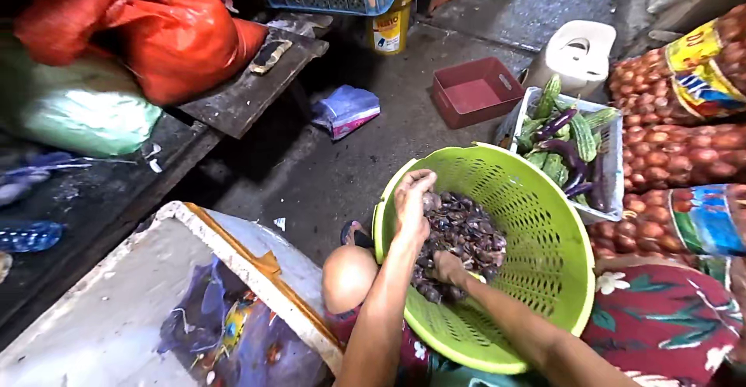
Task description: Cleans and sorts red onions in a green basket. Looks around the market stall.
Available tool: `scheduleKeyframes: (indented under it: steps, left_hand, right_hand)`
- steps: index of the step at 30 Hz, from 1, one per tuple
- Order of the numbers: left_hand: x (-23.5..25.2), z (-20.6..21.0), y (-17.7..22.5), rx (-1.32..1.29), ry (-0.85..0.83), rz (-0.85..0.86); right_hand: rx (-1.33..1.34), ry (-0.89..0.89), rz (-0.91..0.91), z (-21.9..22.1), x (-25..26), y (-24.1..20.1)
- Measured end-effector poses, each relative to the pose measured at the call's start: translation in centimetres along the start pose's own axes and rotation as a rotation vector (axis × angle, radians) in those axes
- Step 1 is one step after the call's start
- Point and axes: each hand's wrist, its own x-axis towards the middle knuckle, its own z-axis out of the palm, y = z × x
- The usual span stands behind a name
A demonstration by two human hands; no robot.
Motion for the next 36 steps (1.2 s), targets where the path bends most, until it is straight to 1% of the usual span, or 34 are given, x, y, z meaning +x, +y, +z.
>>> scheduleKeyframes:
  steps: [2, 4, 8, 10, 11, 13, 15, 17, 19, 20, 22, 24, 26, 29, 31, 34, 36]
  left_hand:
    - [-0.2, 0.2, 0.4, 0.009, -0.008, -0.013]
    - [-0.2, 0.5, 0.5, 0.012, -0.004, -0.037]
    - [-0.1, 0.1, 0.6, 0.033, -0.004, -0.034]
    - [-0.1, 0.0, 0.5, 0.050, -0.005, 0.008]
    - [-0.2, -0.1, 0.6, 0.060, 0.007, 0.035]
    - [-0.3, -0.4, 0.8, 0.099, 0.038, 0.071]
    - [-0.5, -0.8, 0.9, 0.187, 0.018, 0.066]
    - [-0.3, -0.7, 0.8, 0.410, -0.056, 0.067]
    - [0.0, -0.4, 0.3, 0.710, -0.148, 0.080]
    - [0.1, -0.3, 0.0, 0.800, -0.197, 0.073]
    - [-0.4, -0.1, -0.4, 0.809, -0.309, -0.003]
    - [-1.0, 0.0, -0.7, 0.721, -0.439, -0.112]
    - [-1.2, -0.1, -1.1, 0.585, -0.524, -0.161]
    - [-1.3, -0.3, -0.9, 0.434, -0.537, -0.144]
    - [-1.5, -0.4, -0.7, 0.397, -0.545, -0.099]
    - [-1.4, -0.6, -0.9, 0.406, -0.565, 0.012]
    - [-1.3, -0.7, -0.9, 0.440, -0.585, 0.065]
  right_hand:
    - [0.071, 0.029, 0.015, 0.4, 0.9, 0.2]
    - [0.091, 0.033, -0.008, 0.1, 1.8, 1.0]
    - [-0.061, 0.013, -0.085, 0.4, 1.7, 1.2]
    - [-0.033, 0.017, -0.071, 0.4, 1.2, 1.0]
    - [0.063, 0.037, -0.057, 0.1, 1.2, 1.2]
    - [0.393, 0.119, -0.085, -1.7, 1.0, 2.0]
    - [0.754, 0.185, -0.226, -4.5, -0.4, 2.8]
    - [1.062, 0.237, -0.441, -7.7, -3.2, 3.6]
    - [1.199, 0.315, -0.612, -10.5, -6.9, 4.0]
    - [1.219, 0.381, -0.670, -11.4, -8.7, 4.0]
    - [1.246, 0.539, -0.740, -12.1, -11.6, 3.6]
    - [1.270, 0.686, -0.778, -11.8, -12.9, 3.1]
    - [1.227, 0.815, -0.824, -11.4, -13.3, 2.8]
    - [1.073, 0.937, -0.900, -11.2, -14.1, 2.8]
    - [1.087, 1.034, -0.947, -11.1, -14.4, 2.6]
    - [1.116, 1.176, -1.057, -10.7, -14.0, 2.6]
    - [1.158, 1.178, -1.089, -10.6, -13.8, 2.7]
